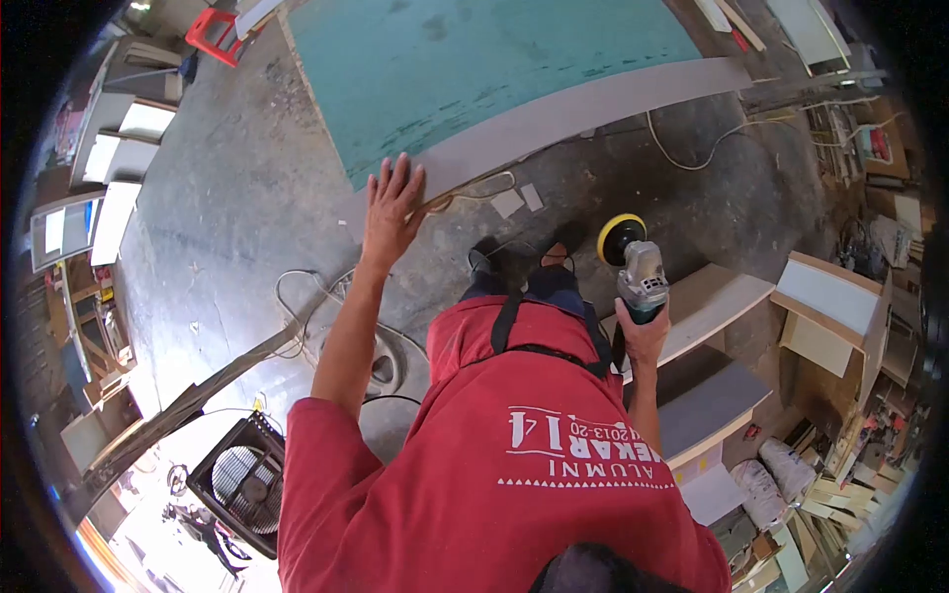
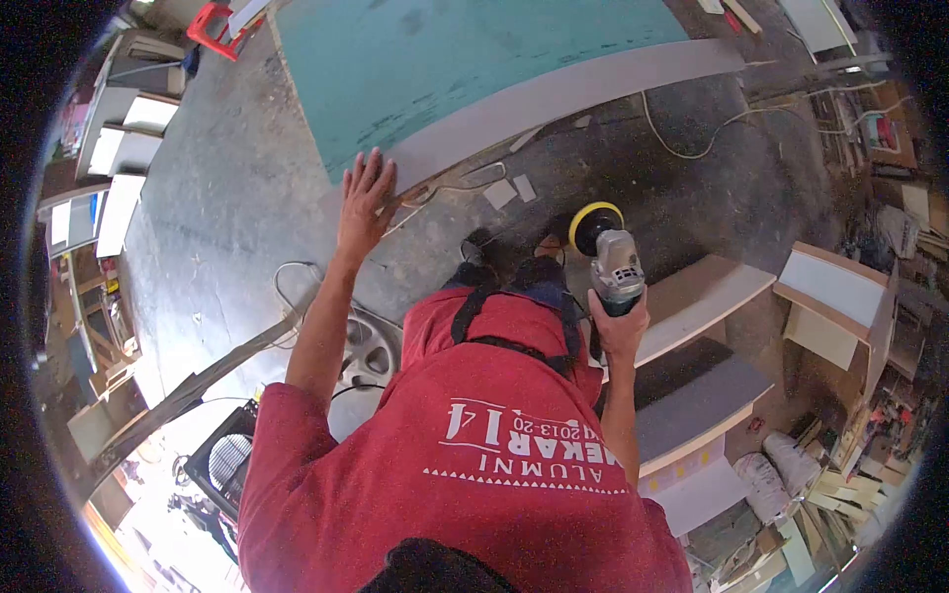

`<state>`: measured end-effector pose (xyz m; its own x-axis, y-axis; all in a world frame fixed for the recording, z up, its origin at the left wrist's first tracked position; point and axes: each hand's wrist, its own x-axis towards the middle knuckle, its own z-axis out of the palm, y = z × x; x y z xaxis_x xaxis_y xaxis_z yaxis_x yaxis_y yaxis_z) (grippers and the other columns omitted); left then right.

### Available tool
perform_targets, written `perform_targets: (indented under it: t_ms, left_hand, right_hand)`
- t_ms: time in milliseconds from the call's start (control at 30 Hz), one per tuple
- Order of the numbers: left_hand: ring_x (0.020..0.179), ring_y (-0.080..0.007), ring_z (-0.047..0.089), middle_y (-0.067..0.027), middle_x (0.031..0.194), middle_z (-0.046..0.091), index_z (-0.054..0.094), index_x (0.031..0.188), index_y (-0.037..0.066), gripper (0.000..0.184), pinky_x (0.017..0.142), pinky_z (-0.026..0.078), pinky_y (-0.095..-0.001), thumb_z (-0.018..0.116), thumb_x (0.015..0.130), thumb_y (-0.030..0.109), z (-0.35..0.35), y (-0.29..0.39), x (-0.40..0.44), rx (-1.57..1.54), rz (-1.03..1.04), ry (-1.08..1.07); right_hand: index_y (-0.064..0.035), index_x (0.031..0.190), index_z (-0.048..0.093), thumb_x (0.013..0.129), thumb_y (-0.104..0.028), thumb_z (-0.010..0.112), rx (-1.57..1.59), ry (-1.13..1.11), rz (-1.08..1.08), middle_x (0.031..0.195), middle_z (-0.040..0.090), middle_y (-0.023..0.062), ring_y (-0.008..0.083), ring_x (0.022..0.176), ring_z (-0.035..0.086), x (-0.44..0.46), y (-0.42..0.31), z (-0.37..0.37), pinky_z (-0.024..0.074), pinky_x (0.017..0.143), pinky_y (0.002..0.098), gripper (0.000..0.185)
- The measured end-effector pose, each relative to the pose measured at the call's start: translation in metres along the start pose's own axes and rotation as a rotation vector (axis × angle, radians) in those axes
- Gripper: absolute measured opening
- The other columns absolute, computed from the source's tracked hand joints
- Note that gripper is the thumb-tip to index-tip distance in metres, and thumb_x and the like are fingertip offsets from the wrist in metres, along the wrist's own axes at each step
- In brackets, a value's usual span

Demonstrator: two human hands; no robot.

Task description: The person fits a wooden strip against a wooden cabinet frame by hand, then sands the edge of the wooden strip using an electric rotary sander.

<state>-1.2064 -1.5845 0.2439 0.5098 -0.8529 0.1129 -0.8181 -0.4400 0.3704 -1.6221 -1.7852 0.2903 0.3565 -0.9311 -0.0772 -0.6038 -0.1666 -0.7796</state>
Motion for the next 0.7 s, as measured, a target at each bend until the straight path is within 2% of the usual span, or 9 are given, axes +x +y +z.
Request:
perform_targets:
  t_ms: [200, 267, 300, 367, 400, 467, 533, 600, 700]
  left_hand:
    - [0.153, -0.0399, 0.026, -0.0125, 0.166, 0.032, 0.053, 0.15, 0.023, 0.075, 0.123, 0.019, -0.0587, 0.082, 0.081, 0.024, -0.028, -0.04, -0.054, -0.014, -0.196, 0.003]
    - [0.152, -0.0382, 0.03, -0.0133, 0.164, 0.036, 0.054, 0.149, 0.021, 0.077, 0.121, 0.028, -0.0525, 0.084, 0.078, 0.023, -0.03, -0.043, -0.057, -0.041, -0.2, 0.042]
    - [0.152, -0.0382, 0.03, -0.0133, 0.164, 0.036, 0.054, 0.149, 0.021, 0.077, 0.121, 0.028, -0.0525, 0.084, 0.078, 0.023, -0.032, -0.045, -0.057, -0.043, -0.209, 0.047]
    - [0.149, -0.0363, 0.036, -0.0156, 0.161, 0.04, 0.057, 0.147, 0.02, 0.078, 0.117, 0.038, -0.0452, 0.086, 0.074, 0.023, -0.035, -0.056, -0.051, -0.16, -0.196, -0.027]
    - [0.149, -0.0363, 0.036, -0.0156, 0.161, 0.04, 0.057, 0.147, 0.02, 0.078, 0.117, 0.038, -0.0452, 0.086, 0.074, 0.023, -0.041, -0.062, -0.048, -0.161, -0.203, -0.022]
    - [0.147, -0.0337, 0.04, -0.0187, 0.159, 0.042, 0.058, 0.146, 0.018, 0.078, 0.113, 0.043, -0.04, 0.087, 0.074, 0.022, -0.055, -0.074, -0.041, -0.48, -0.283, -0.136]
    - [0.148, -0.0305, 0.04, -0.019, 0.162, 0.038, 0.057, 0.147, 0.014, 0.076, 0.116, 0.041, -0.0403, 0.086, 0.077, 0.02, -0.069, -0.081, -0.032, -0.649, -0.361, -0.198]
    - [0.149, -0.0258, 0.036, -0.0167, 0.164, 0.035, 0.051, 0.149, 0.007, 0.072, 0.117, 0.038, -0.0365, 0.081, 0.085, 0.015, -0.08, -0.085, -0.022, -0.895, -0.474, -0.363]
    - [0.148, -0.025, 0.036, -0.0168, 0.163, 0.037, 0.053, 0.148, 0.006, 0.07, 0.116, 0.039, -0.0367, 0.081, 0.085, 0.014, -0.081, -0.09, -0.019, -0.824, -0.441, -0.381]
  right_hand:
    - [0.0065, 0.124, 0.059, 0.073, -0.027, 0.09, -0.018, 0.002, -0.03, 0.103, 0.073, 0.0207, 0.0281, 0.092, 0.073, -0.003, 0.002, 0.0, 0.0556, 0.082, 0.0396, 0.068]
    - [0.0068, 0.123, 0.059, 0.073, -0.026, 0.09, -0.041, 0.007, -0.06, 0.103, 0.073, 0.0209, 0.0283, 0.093, 0.073, -0.002, -0.002, 0.002, 0.0556, 0.082, 0.0397, 0.068]
    - [0.007, 0.123, 0.059, 0.073, -0.026, 0.09, -0.063, 0.017, -0.082, 0.103, 0.073, 0.021, 0.0284, 0.093, 0.073, -0.002, -0.004, 0.002, 0.0556, 0.082, 0.0398, 0.068]
    - [0.0076, 0.123, 0.058, 0.073, -0.026, 0.09, -0.057, -0.02, -0.093, 0.104, 0.073, 0.0213, 0.0289, 0.094, 0.073, 0.002, -0.001, 0.004, 0.0556, 0.082, 0.04, 0.069]
    - [0.0082, 0.124, 0.058, 0.073, -0.027, 0.09, -0.049, -0.049, -0.096, 0.104, 0.073, 0.0216, 0.0294, 0.095, 0.073, 0.004, -0.001, 0.004, 0.0556, 0.082, 0.0402, 0.069]
    - [0.0078, 0.124, 0.057, 0.073, -0.027, 0.09, -0.061, -0.063, -0.104, 0.105, 0.073, 0.0214, 0.0295, 0.095, 0.073, 0.01, -0.007, 0.006, 0.0556, 0.082, 0.0404, 0.069]
    - [0.0075, 0.123, 0.057, 0.073, -0.027, 0.09, -0.07, -0.078, -0.113, 0.105, 0.073, 0.0213, 0.0296, 0.096, 0.073, 0.015, -0.014, 0.005, 0.0556, 0.082, 0.0405, 0.069]
    - [0.0058, 0.121, 0.057, 0.073, -0.027, 0.09, -0.028, -0.126, -0.09, 0.104, 0.072, 0.0219, 0.0316, 0.095, 0.073, 0.024, -0.019, 0.006, 0.0555, 0.081, 0.041, 0.067]
    - [0.0039, 0.12, 0.057, 0.074, -0.029, 0.09, -0.107, -0.171, -0.16, 0.102, 0.072, 0.0225, 0.0343, 0.094, 0.073, 0.041, -0.017, 0.011, 0.0555, 0.08, 0.0419, 0.065]
